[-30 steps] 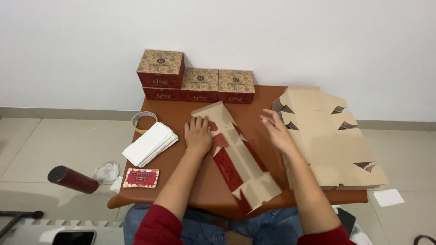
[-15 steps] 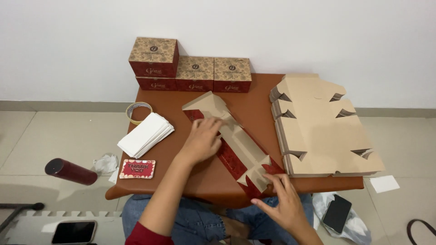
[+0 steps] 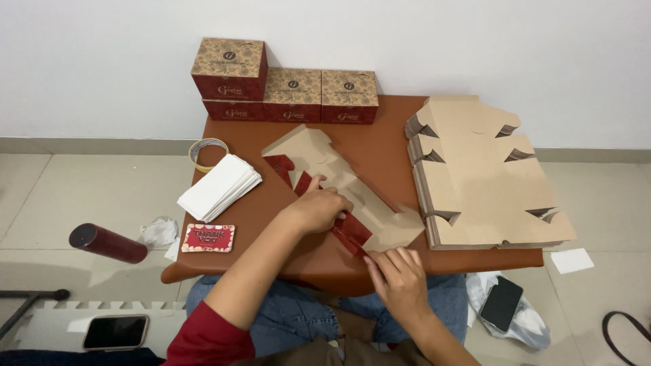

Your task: The person assembles flat cardboard pieces into small boxes by folding the sides and tucking the flaps. They place a white paper insert and a small card into each box, then close the lid and stack the finished boxes on the table.

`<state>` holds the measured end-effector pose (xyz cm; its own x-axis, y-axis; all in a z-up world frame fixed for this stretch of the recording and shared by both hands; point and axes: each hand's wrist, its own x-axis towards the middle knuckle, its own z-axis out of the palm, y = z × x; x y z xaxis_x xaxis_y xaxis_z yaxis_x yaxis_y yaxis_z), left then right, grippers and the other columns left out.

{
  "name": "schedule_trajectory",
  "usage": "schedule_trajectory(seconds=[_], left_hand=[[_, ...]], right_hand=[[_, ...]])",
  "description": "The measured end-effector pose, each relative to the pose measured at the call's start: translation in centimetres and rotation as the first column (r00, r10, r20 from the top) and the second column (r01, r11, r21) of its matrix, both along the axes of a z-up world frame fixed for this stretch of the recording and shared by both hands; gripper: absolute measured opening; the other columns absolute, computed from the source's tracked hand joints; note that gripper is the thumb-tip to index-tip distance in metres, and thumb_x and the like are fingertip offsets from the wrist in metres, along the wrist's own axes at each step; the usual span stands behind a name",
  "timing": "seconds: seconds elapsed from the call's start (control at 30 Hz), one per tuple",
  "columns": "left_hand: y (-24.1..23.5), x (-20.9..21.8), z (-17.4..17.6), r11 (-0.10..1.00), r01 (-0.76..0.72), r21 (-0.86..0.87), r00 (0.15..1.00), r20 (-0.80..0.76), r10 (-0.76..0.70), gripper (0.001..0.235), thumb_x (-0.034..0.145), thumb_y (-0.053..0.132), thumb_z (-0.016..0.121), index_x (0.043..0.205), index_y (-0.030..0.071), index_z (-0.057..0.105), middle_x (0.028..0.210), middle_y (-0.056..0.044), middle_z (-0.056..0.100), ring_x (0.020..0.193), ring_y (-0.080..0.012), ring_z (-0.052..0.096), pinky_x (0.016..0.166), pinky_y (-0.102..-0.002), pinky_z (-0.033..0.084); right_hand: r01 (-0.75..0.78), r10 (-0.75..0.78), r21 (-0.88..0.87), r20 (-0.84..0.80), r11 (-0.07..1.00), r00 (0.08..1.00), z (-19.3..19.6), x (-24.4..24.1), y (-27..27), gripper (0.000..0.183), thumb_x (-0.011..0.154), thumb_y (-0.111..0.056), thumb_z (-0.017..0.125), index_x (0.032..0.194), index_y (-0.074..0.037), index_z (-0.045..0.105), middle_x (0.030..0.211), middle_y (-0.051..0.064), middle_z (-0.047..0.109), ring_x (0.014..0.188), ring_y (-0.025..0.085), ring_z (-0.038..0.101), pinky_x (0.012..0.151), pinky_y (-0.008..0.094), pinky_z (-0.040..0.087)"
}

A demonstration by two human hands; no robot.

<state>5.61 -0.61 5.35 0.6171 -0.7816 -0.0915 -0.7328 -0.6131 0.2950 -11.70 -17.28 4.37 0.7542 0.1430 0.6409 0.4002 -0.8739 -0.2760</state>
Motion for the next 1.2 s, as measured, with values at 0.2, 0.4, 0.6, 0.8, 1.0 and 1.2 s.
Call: schedule_trajectory(seconds=[0.2, 0.4, 0.6, 0.8, 1.0, 1.2], left_hand=[[0.9, 0.9, -1.4, 0.997, 0.008, -0.082, 0.999, -0.035, -0.011, 0.014, 0.089, 0.009, 0.06, 0.08, 0.014, 0.069, 0.082, -0.002, 0.072, 0.092, -0.0207, 0.059, 0.115, -0.051, 0.02], [-0.4, 1.5, -1.2, 0.995, 0.039, -0.093, 0.989, -0.138, -0.051, 0.02, 0.087, 0.005, 0.061, 0.089, 0.02, 0.075, 0.085, 0.004, 0.074, 0.1, -0.0165, 0.064, 0.121, -0.056, 0.011], [-1.4, 1.5, -1.5, 0.998, 0.033, -0.051, 0.985, -0.169, -0.041, 0.021, 0.085, 0.004, 0.052, 0.088, 0.015, 0.07, 0.081, -0.001, 0.073, 0.083, -0.0213, 0.063, 0.119, -0.05, 0.016], [-1.1, 1.7, -1.7, 0.996, 0.039, -0.079, 0.978, -0.201, -0.054, 0.017, 0.089, 0.008, 0.054, 0.094, 0.016, 0.067, 0.085, 0.003, 0.075, 0.089, -0.0184, 0.066, 0.12, -0.049, 0.014], [-0.8, 1.5, -0.1, 0.991, 0.054, -0.125, 0.967, -0.242, -0.083, 0.021, 0.087, 0.003, 0.062, 0.09, 0.02, 0.072, 0.078, 0.008, 0.074, 0.075, -0.0134, 0.064, 0.119, -0.04, 0.02], [-0.3, 1.9, 1.1, 0.99, 0.126, -0.059, 0.935, -0.326, -0.138, 0.017, 0.098, 0.019, 0.059, 0.105, 0.021, 0.074, 0.106, -0.004, 0.078, 0.119, -0.0249, 0.066, 0.122, -0.052, 0.012]], right_hand=[[0.102, -0.096, -0.107, 0.056, 0.989, 0.994, 0.1, 1.8, 0.9, 0.008, 0.084, -0.005, 0.072, 0.092, -0.006, 0.071, 0.081, 0.002, 0.062, 0.072, 0.017, 0.052, 0.073, 0.031, 0.041], [0.123, -0.117, -0.123, 0.054, 0.985, 0.992, 0.9, 2.0, 0.9, 0.008, 0.085, -0.006, 0.072, 0.093, -0.004, 0.072, 0.084, 0.004, 0.066, 0.073, 0.018, 0.053, 0.074, 0.032, 0.04], [0.141, -0.134, -0.12, 0.069, 0.983, 0.989, 0.5, 1.8, 1.0, 0.013, 0.082, -0.004, 0.074, 0.094, -0.003, 0.072, 0.082, 0.003, 0.066, 0.07, 0.017, 0.052, 0.072, 0.031, 0.04], [0.15, -0.145, -0.086, 0.063, 0.985, 0.987, 0.0, 1.7, 1.4, 0.007, 0.082, -0.003, 0.074, 0.087, -0.003, 0.069, 0.079, 0.004, 0.066, 0.068, 0.018, 0.052, 0.072, 0.032, 0.04], [0.103, -0.1, -0.063, 0.045, 0.993, 0.994, 0.8, 2.3, 1.6, 0.013, 0.083, -0.008, 0.075, 0.095, -0.005, 0.071, 0.081, 0.0, 0.068, 0.069, 0.015, 0.051, 0.076, 0.031, 0.038], [0.092, -0.075, -0.139, 0.122, 0.986, 0.99, -0.7, 4.2, 1.0, 0.012, 0.079, -0.016, 0.082, 0.084, -0.015, 0.072, 0.066, -0.001, 0.066, 0.074, 0.019, 0.065, 0.08, 0.036, 0.044]])
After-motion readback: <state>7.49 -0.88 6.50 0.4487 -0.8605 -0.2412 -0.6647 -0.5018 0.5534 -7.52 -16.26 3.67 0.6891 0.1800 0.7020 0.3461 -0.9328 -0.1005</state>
